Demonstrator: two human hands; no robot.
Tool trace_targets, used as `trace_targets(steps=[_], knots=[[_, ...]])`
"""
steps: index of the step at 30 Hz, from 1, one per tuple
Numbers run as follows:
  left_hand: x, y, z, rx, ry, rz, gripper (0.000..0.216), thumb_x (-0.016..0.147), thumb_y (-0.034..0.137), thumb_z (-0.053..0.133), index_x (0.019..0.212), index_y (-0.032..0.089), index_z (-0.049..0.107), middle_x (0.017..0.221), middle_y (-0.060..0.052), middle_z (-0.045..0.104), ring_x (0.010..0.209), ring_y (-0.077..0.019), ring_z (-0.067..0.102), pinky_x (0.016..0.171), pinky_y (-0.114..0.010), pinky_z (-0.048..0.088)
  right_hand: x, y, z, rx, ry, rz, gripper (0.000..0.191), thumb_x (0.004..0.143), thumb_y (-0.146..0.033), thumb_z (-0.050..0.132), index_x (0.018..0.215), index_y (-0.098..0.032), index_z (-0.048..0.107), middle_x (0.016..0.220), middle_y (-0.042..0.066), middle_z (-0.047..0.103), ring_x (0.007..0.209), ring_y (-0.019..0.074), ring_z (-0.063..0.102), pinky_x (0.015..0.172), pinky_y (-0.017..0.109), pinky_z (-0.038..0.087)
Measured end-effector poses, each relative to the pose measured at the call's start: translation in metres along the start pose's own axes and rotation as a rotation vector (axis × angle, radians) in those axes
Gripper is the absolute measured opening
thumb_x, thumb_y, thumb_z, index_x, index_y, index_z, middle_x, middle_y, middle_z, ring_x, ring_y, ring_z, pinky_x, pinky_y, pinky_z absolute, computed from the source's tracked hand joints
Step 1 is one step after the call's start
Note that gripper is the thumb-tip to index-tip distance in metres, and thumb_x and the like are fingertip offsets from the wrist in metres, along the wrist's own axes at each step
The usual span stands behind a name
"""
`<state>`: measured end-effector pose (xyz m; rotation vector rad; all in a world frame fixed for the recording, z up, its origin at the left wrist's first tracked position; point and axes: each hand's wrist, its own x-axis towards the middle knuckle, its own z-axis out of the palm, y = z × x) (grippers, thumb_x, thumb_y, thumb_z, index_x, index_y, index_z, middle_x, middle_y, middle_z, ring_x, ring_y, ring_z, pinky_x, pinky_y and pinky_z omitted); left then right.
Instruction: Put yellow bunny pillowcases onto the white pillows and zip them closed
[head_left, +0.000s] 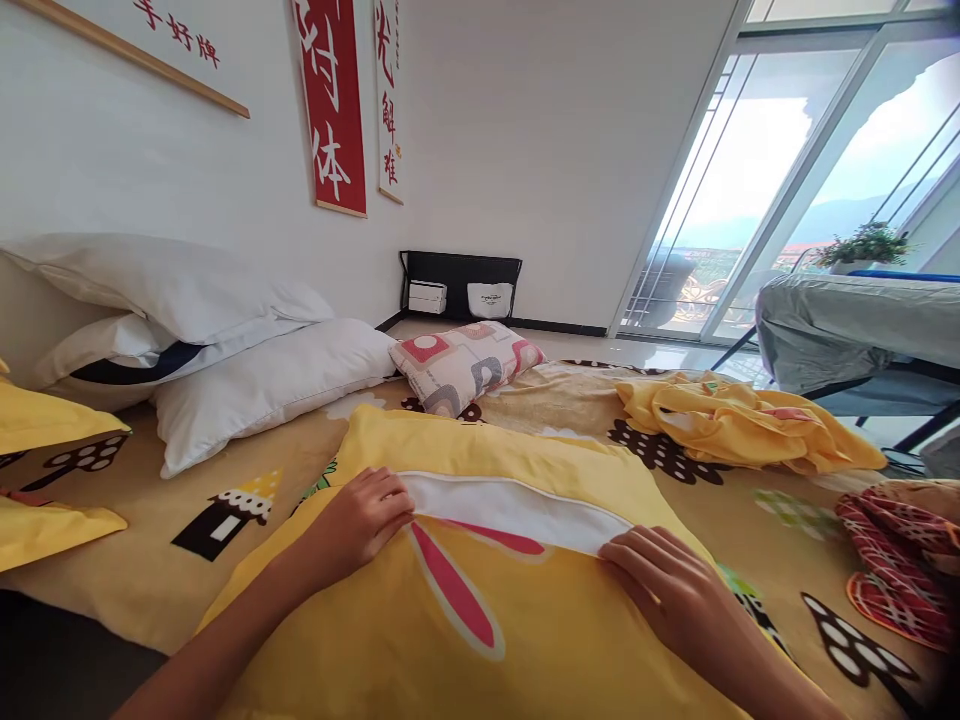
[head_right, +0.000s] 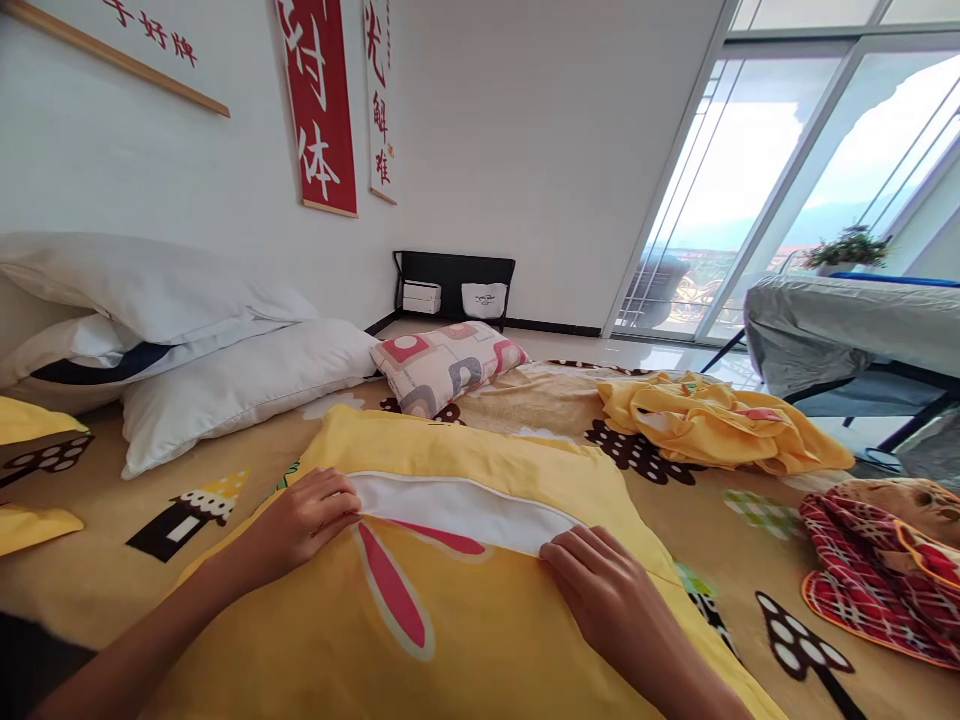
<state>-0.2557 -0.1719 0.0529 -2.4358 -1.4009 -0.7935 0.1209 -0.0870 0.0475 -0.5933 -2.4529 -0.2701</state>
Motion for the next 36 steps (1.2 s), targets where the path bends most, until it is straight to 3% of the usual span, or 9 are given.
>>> trace_targets(steps=[4,8,11,13,16,19,25,29,36], knots=[[0.019,-0.005,-0.015,-0.327,-0.114,-0.153,0.020,0.098,0.028,0.042,0.088,0.018,0.057,0.093,-0.004,0.061,0.083,-0.0139,0.056,0.075,-0.025,0.044,0.014,0.009,-0.006,0.220,-0.104,0.223,0.022,0.098,-0.034,0.043,0.089,-0.023,0.059,0.081,0.003,0.065,0.072,0.0152,0.059,0.064,0.026,0.047],[0.030,-0.009,-0.016,-0.456,-0.213,-0.309,0.020,0.095,0.032,0.043,0.084,0.018,0.053,0.076,0.001,0.054,0.066,-0.0104,0.047,0.062,-0.022,0.039,0.027,0.012,-0.010,0.407,-0.226,0.443,0.034,0.097,-0.047,0.038,0.078,-0.022,0.051,0.070,0.001,0.058,0.062,0.0142,0.051,0.056,0.025,0.044],[0.035,-0.006,-0.017,-0.493,-0.331,-0.338,0.014,0.090,0.030,0.047,0.085,0.018,0.051,0.067,0.005,0.047,0.060,-0.0095,0.041,0.057,-0.021,0.035,0.034,0.012,-0.011,0.550,-0.388,0.474,0.027,0.089,-0.047,0.051,0.080,-0.022,0.050,0.071,-0.001,0.056,0.062,0.0126,0.047,0.053,0.023,0.041],[0.041,0.002,-0.019,-0.485,-0.421,-0.310,0.017,0.084,0.032,0.056,0.096,0.019,0.054,0.070,0.004,0.052,0.061,-0.0102,0.045,0.058,-0.021,0.036,0.036,0.011,-0.010,0.538,-0.456,0.482,0.020,0.081,-0.039,0.061,0.081,-0.022,0.051,0.073,-0.002,0.057,0.063,0.0124,0.049,0.053,0.022,0.041],[0.053,0.020,-0.022,-0.401,-0.486,-0.212,0.031,0.078,0.033,0.065,0.105,0.020,0.058,0.091,-0.002,0.063,0.079,-0.0164,0.057,0.068,-0.025,0.043,0.038,0.007,-0.011,0.401,-0.453,0.457,0.008,0.079,-0.028,0.062,0.077,-0.023,0.055,0.072,-0.002,0.061,0.067,0.0141,0.054,0.056,0.023,0.043],[0.068,0.037,-0.021,-0.269,-0.535,-0.132,0.011,0.081,0.027,0.061,0.089,0.019,0.059,0.088,-0.003,0.064,0.082,-0.0190,0.059,0.072,-0.027,0.044,0.039,-0.001,-0.014,0.330,-0.394,0.368,0.014,0.088,-0.030,0.054,0.076,-0.024,0.058,0.075,0.000,0.063,0.070,0.0160,0.058,0.064,0.026,0.047],[0.079,0.042,-0.001,-0.345,-0.406,0.065,0.010,0.087,0.017,0.047,0.078,0.019,0.051,0.104,-0.006,0.061,0.090,-0.0164,0.058,0.077,-0.026,0.043,0.030,-0.006,-0.008,0.257,-0.225,0.157,0.032,0.100,-0.033,0.036,0.079,-0.022,0.058,0.089,0.007,0.063,0.081,0.0182,0.059,0.072,0.030,0.049],[0.069,0.034,0.024,-0.331,-0.449,-0.057,0.019,0.092,0.023,0.042,0.073,0.020,0.043,0.072,0.001,0.055,0.062,-0.0123,0.049,0.058,-0.024,0.035,0.013,0.001,0.017,0.289,-0.256,0.274,0.034,0.101,-0.038,0.035,0.081,-0.022,0.057,0.082,0.004,0.064,0.074,0.0170,0.059,0.068,0.030,0.048],[0.057,0.035,0.050,-0.166,-0.346,-0.229,0.023,0.097,0.031,0.040,0.077,0.021,0.044,0.062,0.001,0.055,0.057,-0.0141,0.054,0.053,-0.024,0.030,0.006,0.004,0.041,0.344,-0.245,0.473,0.041,0.099,-0.048,0.031,0.077,-0.023,0.055,0.068,0.001,0.065,0.060,0.0169,0.058,0.057,0.027,0.041]])
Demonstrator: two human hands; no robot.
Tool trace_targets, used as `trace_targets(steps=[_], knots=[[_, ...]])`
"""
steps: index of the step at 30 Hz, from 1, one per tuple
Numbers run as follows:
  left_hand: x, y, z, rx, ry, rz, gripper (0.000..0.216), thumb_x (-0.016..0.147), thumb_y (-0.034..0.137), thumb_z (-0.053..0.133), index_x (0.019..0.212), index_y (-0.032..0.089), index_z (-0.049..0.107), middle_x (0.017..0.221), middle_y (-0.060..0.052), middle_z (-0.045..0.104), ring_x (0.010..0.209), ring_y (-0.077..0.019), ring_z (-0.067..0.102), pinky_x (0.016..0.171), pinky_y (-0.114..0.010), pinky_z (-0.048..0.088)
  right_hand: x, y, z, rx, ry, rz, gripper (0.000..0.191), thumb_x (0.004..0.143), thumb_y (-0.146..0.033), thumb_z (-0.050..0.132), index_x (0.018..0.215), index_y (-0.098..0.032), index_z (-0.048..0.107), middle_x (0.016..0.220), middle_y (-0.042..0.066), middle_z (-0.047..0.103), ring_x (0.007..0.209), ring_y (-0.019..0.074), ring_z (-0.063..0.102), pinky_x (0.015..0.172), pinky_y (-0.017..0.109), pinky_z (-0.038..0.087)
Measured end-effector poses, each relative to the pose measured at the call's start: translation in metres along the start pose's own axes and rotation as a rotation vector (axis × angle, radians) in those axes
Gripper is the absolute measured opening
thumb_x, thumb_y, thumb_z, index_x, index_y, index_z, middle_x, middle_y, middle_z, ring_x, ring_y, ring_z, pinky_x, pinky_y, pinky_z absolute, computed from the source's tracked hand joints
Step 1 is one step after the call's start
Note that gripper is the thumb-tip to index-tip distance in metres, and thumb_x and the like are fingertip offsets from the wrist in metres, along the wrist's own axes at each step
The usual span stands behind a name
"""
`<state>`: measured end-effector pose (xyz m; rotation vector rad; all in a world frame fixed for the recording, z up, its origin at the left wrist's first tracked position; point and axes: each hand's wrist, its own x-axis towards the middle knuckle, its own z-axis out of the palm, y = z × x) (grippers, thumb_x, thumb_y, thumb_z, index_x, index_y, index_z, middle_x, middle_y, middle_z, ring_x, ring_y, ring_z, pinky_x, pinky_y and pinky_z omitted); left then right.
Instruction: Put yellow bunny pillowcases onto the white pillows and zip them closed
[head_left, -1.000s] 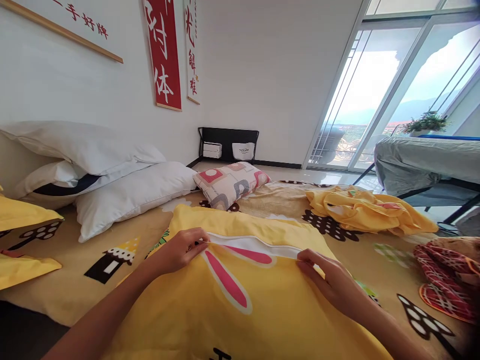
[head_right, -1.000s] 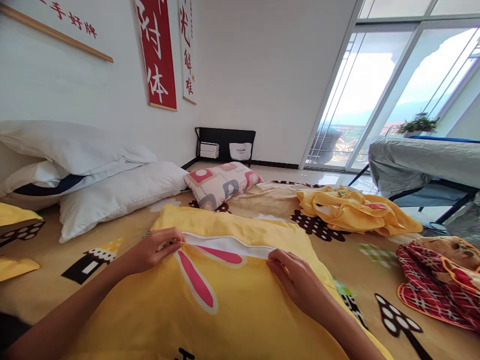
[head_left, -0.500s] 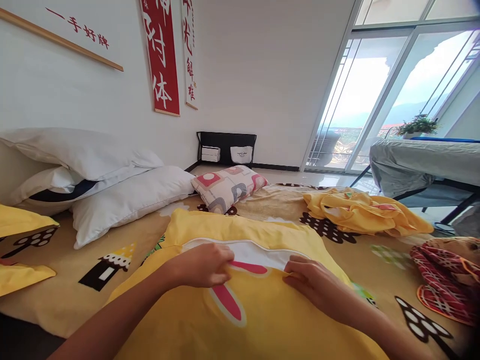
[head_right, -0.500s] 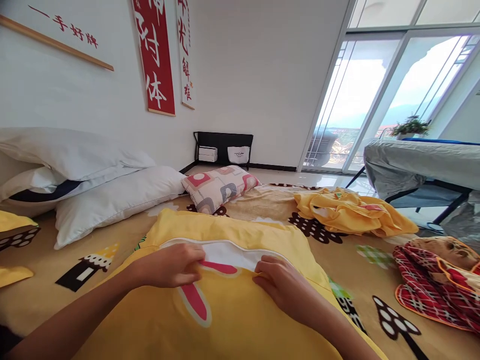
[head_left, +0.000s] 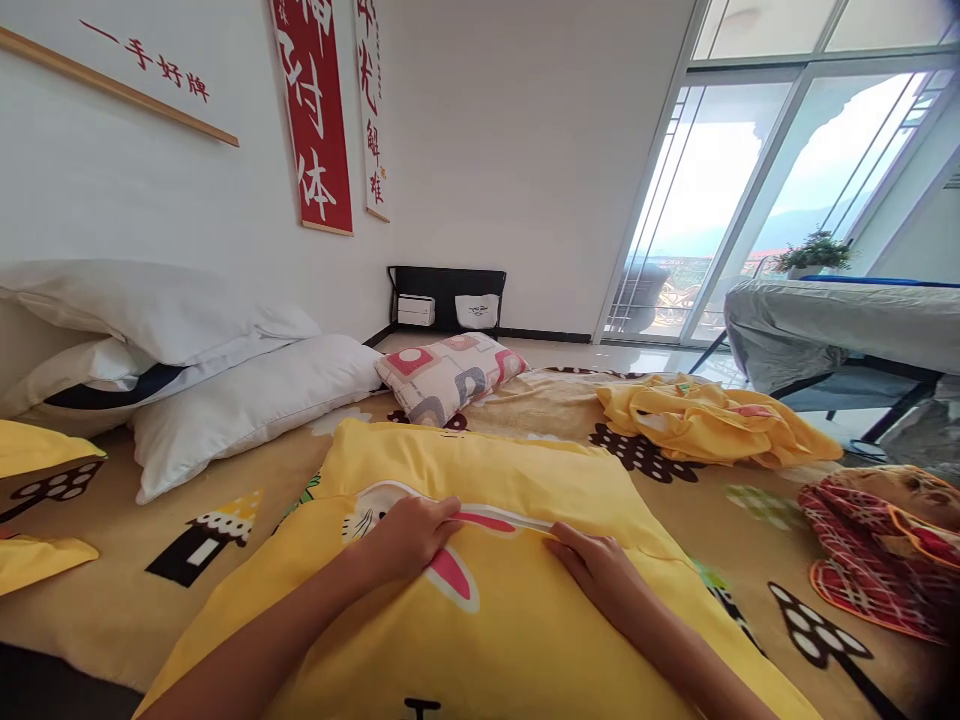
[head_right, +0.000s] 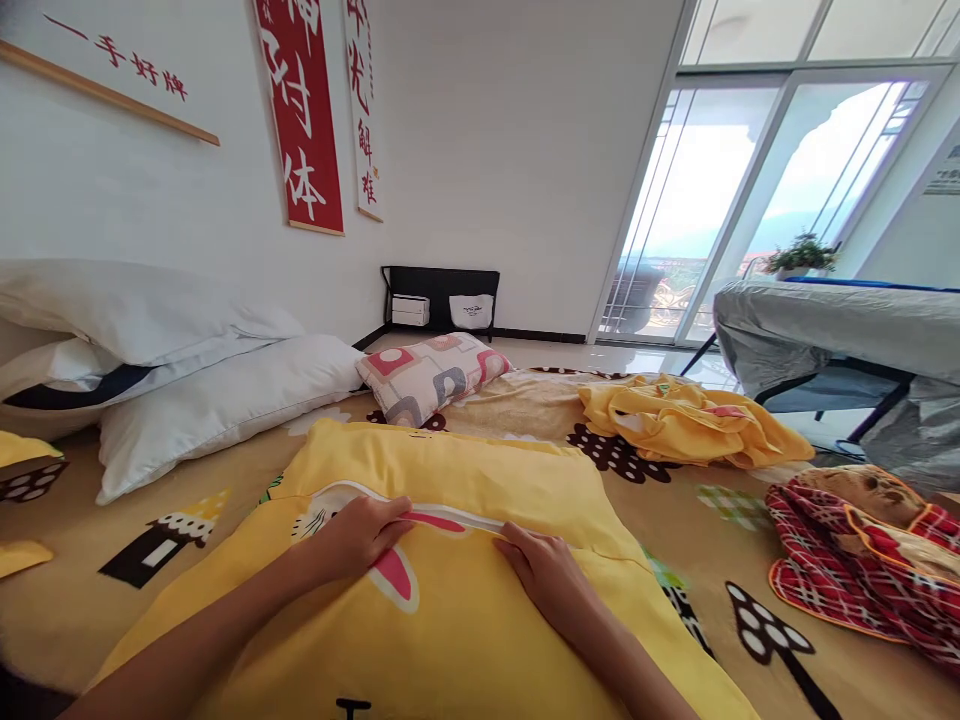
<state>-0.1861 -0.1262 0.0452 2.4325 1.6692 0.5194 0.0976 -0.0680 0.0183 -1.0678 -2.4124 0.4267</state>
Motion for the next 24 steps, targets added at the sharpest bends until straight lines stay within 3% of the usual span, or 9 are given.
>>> trace_targets(steps=[3,7,10,14,16,19,24], knots=[[0.003,-0.003,0.012,0.163,0.051,-0.013,0.020,0.099,0.027,0.038,0.082,0.020,0.047,0.061,0.001,0.057,0.057,-0.0155,0.058,0.053,-0.024,0.032,0.006,0.003,0.007,-0.023,0.048,0.058,0.046,0.098,-0.054,0.028,0.075,-0.024,0.054,0.058,0.000,0.061,0.053,0.0167,0.055,0.053,0.026,0.038],[0.001,-0.013,0.027,0.379,0.127,0.151,0.019,0.099,0.018,0.035,0.091,0.018,0.052,0.072,-0.003,0.064,0.064,-0.0166,0.062,0.056,-0.024,0.039,0.007,0.006,0.020,-0.133,0.151,0.030,0.046,0.100,-0.050,0.027,0.074,-0.024,0.055,0.058,0.000,0.062,0.053,0.0174,0.059,0.051,0.026,0.039],[-0.010,-0.020,0.029,0.547,0.220,0.344,0.020,0.098,0.014,0.035,0.097,0.016,0.055,0.076,-0.005,0.064,0.069,-0.0188,0.061,0.060,-0.028,0.044,-0.004,0.008,0.023,-0.242,0.262,-0.199,0.040,0.102,-0.038,0.032,0.077,-0.023,0.059,0.069,0.002,0.066,0.062,0.0168,0.063,0.056,0.026,0.045],[-0.035,-0.031,0.017,0.592,0.337,0.535,0.024,0.096,0.011,0.034,0.103,0.015,0.057,0.082,-0.008,0.064,0.072,-0.0192,0.059,0.066,-0.033,0.048,-0.034,0.021,0.014,-0.410,0.429,-0.512,0.024,0.098,-0.020,0.040,0.100,-0.020,0.064,0.083,0.005,0.068,0.074,0.0158,0.063,0.068,0.027,0.050],[-0.051,-0.039,0.008,0.546,0.361,0.541,0.024,0.096,0.010,0.036,0.104,0.016,0.057,0.091,-0.009,0.066,0.081,-0.0192,0.060,0.075,-0.035,0.050,-0.048,0.030,0.008,-0.479,0.486,-0.578,0.024,0.096,-0.015,0.043,0.108,-0.019,0.063,0.091,0.006,0.069,0.081,0.0166,0.064,0.076,0.029,0.051],[-0.072,-0.052,-0.002,0.516,0.436,0.488,0.024,0.095,0.008,0.038,0.104,0.018,0.059,0.105,-0.010,0.066,0.102,-0.0206,0.059,0.092,-0.037,0.047,-0.062,0.042,0.002,-0.539,0.535,-0.579,0.023,0.093,-0.011,0.046,0.106,-0.019,0.064,0.094,0.007,0.069,0.088,0.0182,0.064,0.082,0.033,0.050],[-0.095,-0.068,-0.004,0.558,0.557,0.378,0.032,0.094,0.008,0.039,0.116,0.019,0.061,0.111,-0.010,0.067,0.112,-0.0222,0.058,0.100,-0.039,0.043,-0.066,0.048,0.004,-0.597,0.576,-0.550,0.020,0.091,-0.013,0.052,0.104,-0.020,0.065,0.100,0.007,0.070,0.095,0.0200,0.064,0.091,0.036,0.046]])
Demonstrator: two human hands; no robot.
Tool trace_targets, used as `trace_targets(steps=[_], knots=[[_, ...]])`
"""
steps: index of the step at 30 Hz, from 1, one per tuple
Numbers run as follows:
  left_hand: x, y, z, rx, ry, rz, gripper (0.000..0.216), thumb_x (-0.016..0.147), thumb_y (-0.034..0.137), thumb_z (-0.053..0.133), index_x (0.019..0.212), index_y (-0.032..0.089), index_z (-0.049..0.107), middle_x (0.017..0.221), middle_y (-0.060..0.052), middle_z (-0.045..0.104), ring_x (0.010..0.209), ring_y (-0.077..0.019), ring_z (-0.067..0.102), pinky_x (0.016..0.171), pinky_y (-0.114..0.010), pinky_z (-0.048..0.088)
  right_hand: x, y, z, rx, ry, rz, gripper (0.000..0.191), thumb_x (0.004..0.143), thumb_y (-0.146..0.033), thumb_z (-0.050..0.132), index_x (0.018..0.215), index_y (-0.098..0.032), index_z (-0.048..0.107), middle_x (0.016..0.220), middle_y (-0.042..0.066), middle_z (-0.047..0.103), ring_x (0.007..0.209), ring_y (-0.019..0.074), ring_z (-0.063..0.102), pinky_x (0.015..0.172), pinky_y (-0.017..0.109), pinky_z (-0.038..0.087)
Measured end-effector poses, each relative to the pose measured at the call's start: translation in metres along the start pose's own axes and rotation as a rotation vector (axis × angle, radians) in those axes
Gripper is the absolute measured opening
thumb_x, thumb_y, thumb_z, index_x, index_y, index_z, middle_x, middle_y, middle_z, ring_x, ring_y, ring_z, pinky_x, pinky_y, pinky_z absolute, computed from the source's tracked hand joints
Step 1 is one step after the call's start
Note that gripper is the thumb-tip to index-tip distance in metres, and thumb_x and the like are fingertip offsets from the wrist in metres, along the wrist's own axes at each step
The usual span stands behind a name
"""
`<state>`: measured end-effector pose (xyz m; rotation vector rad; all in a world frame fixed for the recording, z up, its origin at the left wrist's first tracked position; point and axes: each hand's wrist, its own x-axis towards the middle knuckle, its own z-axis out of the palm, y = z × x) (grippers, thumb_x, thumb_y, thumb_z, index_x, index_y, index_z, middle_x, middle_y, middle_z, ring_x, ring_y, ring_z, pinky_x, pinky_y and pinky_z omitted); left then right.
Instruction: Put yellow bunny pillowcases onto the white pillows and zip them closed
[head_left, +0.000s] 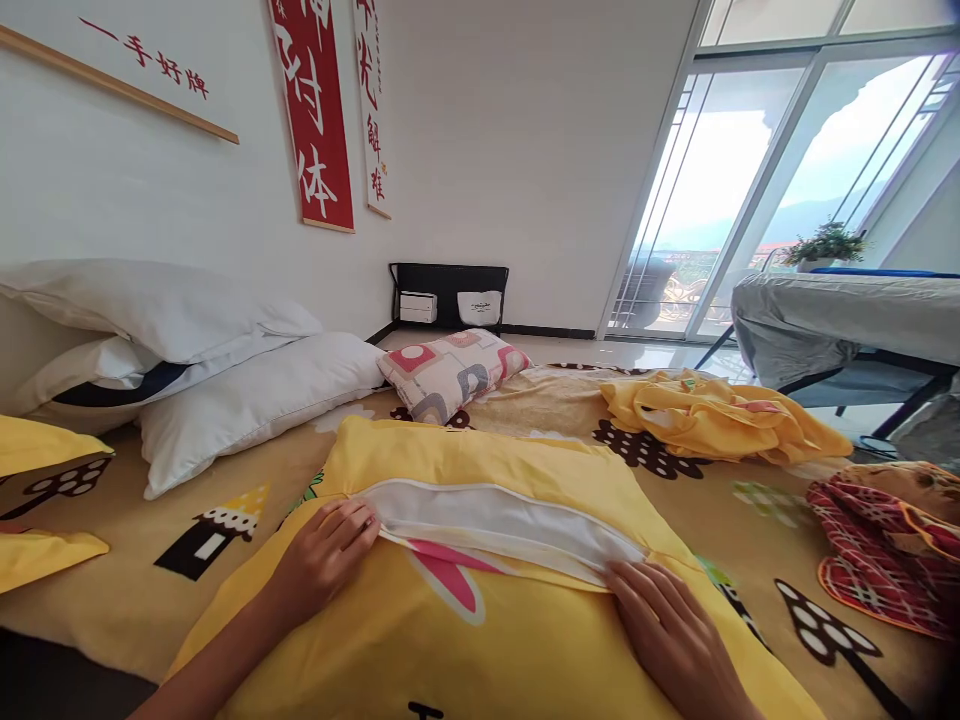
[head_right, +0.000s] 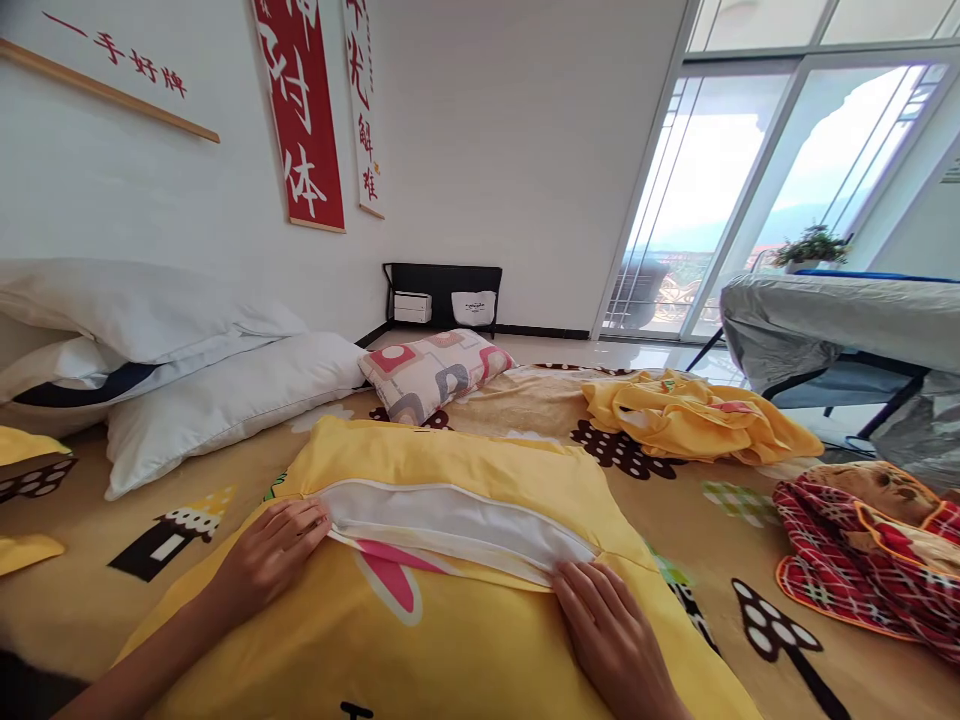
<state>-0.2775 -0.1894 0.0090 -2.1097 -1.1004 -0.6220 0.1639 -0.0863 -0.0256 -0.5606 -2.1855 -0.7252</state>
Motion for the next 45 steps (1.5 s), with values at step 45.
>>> trace_targets(steps=[45], knots=[[-0.006,-0.010,0.014,-1.277,-0.065,-1.288,0.035,0.069,0.047,0.070,0.065,0.015,0.056,0.064,0.002,0.049,0.063,-0.0109,0.040,0.060,-0.023,0.030,0.197,-0.175,0.082,0.777,-0.544,0.341,0.033,0.090,-0.014,0.046,0.115,-0.019,0.067,0.099,0.007,0.068,0.094,0.0197,0.058,0.082,0.029,0.040]])
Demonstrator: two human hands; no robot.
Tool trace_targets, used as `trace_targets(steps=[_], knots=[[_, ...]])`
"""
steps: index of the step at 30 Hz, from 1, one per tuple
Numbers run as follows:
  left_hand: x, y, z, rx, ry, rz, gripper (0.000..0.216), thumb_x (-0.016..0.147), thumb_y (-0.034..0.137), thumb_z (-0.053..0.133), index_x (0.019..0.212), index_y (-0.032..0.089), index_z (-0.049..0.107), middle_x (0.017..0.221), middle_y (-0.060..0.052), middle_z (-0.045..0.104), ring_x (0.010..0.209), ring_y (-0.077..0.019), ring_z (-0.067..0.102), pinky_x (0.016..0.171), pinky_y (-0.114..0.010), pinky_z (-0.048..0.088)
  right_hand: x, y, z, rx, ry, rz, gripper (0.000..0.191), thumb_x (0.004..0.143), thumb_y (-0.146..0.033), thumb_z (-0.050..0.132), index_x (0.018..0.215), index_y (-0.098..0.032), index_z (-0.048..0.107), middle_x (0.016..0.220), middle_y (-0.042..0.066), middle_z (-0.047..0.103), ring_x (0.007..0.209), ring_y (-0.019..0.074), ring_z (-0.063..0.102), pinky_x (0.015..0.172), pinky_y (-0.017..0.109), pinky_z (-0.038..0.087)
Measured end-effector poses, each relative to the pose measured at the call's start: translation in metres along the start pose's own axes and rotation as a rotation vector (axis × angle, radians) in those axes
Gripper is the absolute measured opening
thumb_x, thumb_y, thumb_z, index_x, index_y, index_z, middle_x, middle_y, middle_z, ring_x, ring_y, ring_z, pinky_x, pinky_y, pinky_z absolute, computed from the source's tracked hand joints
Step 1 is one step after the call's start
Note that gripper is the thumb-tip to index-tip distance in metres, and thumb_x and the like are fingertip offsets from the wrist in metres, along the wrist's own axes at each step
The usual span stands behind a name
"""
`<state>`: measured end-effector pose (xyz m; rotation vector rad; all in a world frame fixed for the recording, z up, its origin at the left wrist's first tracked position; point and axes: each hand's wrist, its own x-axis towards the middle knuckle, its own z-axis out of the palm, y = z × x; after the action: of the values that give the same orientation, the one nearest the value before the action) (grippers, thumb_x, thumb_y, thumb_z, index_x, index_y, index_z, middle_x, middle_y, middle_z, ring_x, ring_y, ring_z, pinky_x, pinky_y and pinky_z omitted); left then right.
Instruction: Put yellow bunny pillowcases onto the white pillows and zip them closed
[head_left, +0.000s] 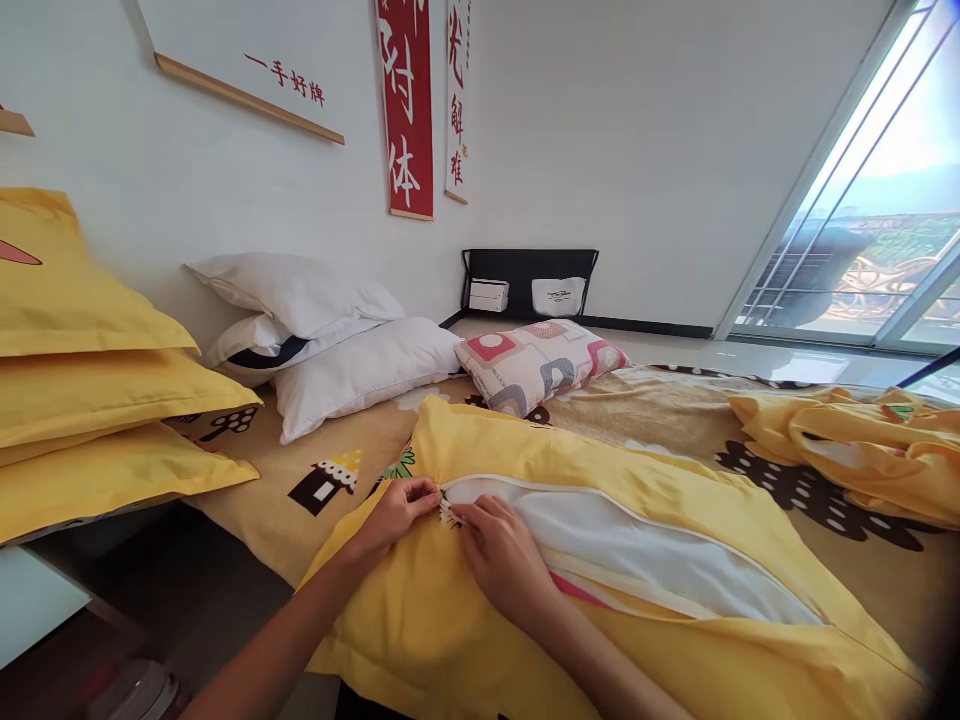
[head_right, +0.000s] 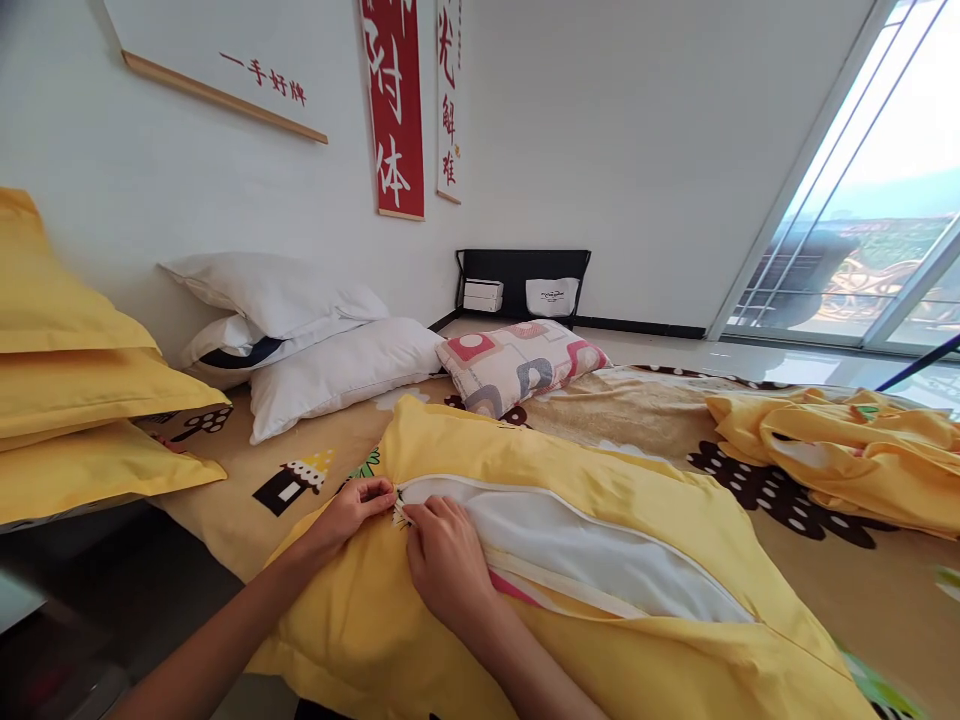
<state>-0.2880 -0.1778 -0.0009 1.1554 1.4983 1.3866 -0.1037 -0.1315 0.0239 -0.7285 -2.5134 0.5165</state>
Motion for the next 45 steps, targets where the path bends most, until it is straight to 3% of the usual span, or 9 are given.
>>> trace_targets(steps=[3,7,11,16,22,27,32,39,45], knots=[[-0.002,-0.001,0.000,-0.094,0.010,-0.011,0.035,0.067,0.046,0.075,0.066,0.015,0.059,0.066,0.001,0.052,0.066,-0.0112,0.044,0.063,-0.023,0.033,0.017,-0.002,-0.012,0.097,-0.077,0.184,0.034,0.096,-0.020,0.039,0.112,-0.018,0.068,0.099,0.008,0.071,0.092,0.0181,0.062,0.078,0.025,0.039],[-0.002,-0.003,0.003,-0.168,0.021,-0.011,0.034,0.066,0.045,0.077,0.069,0.015,0.061,0.069,0.000,0.056,0.071,-0.0127,0.048,0.069,-0.023,0.037,0.039,-0.008,-0.014,0.012,-0.158,0.225,0.030,0.093,-0.022,0.043,0.088,-0.020,0.073,0.089,0.007,0.073,0.083,0.0169,0.063,0.067,0.024,0.035],[-0.005,-0.004,0.002,-0.218,0.040,-0.005,0.037,0.066,0.047,0.078,0.070,0.015,0.061,0.070,0.000,0.056,0.070,-0.0125,0.048,0.068,-0.023,0.037,0.052,-0.014,-0.006,0.014,-0.151,0.275,0.032,0.092,-0.024,0.045,0.077,-0.017,0.073,0.082,0.008,0.072,0.075,0.0160,0.060,0.059,0.024,0.028],[-0.009,-0.003,0.001,-0.245,0.048,0.008,0.040,0.064,0.049,0.079,0.072,0.014,0.062,0.072,-0.001,0.058,0.071,-0.0132,0.050,0.068,-0.024,0.038,0.057,-0.012,-0.004,0.112,-0.198,0.232,0.024,0.086,-0.022,0.054,0.070,-0.017,0.072,0.069,0.002,0.068,0.065,0.0121,0.054,0.055,0.021,0.028],[-0.009,-0.001,0.003,-0.203,0.059,0.043,0.038,0.066,0.048,0.078,0.070,0.014,0.061,0.067,0.001,0.054,0.067,-0.0113,0.047,0.066,-0.023,0.037,0.058,-0.007,-0.004,0.108,-0.183,0.240,0.027,0.087,-0.017,0.050,0.072,-0.014,0.072,0.069,0.004,0.069,0.066,0.0124,0.055,0.058,0.021,0.031],[-0.011,-0.001,0.005,-0.169,0.061,0.035,0.039,0.068,0.050,0.075,0.070,0.015,0.059,0.068,0.001,0.053,0.068,-0.0120,0.046,0.065,-0.023,0.036,0.049,-0.010,-0.001,-0.145,-0.128,0.153,0.022,0.091,-0.022,0.048,0.088,-0.016,0.070,0.088,0.008,0.073,0.078,0.0176,0.064,0.062,0.025,0.031],[-0.013,0.003,0.006,-0.119,0.051,0.039,0.040,0.068,0.052,0.073,0.069,0.015,0.058,0.068,0.001,0.052,0.069,-0.0128,0.045,0.065,-0.024,0.034,0.043,-0.016,-0.003,-0.435,-0.191,-0.007,0.019,0.091,-0.015,0.046,0.091,-0.017,0.065,0.088,0.009,0.071,0.081,0.0198,0.067,0.062,0.028,0.032],[-0.011,0.000,0.006,-0.094,0.042,0.031,0.041,0.068,0.053,0.072,0.069,0.016,0.057,0.067,0.001,0.052,0.067,-0.0129,0.045,0.064,-0.024,0.034,0.050,-0.014,0.000,-0.457,-0.210,0.052,0.019,0.091,-0.020,0.049,0.086,-0.018,0.067,0.087,0.010,0.072,0.081,0.0225,0.068,0.059,0.029,0.030],[-0.011,-0.001,0.006,-0.089,0.051,0.033,0.036,0.070,0.049,0.070,0.069,0.016,0.056,0.066,0.002,0.051,0.066,-0.0123,0.044,0.063,-0.024,0.033,0.047,-0.009,0.005,-0.444,-0.175,0.007,0.023,0.095,-0.022,0.044,0.087,-0.018,0.066,0.086,0.008,0.072,0.081,0.0208,0.068,0.061,0.029,0.029]])
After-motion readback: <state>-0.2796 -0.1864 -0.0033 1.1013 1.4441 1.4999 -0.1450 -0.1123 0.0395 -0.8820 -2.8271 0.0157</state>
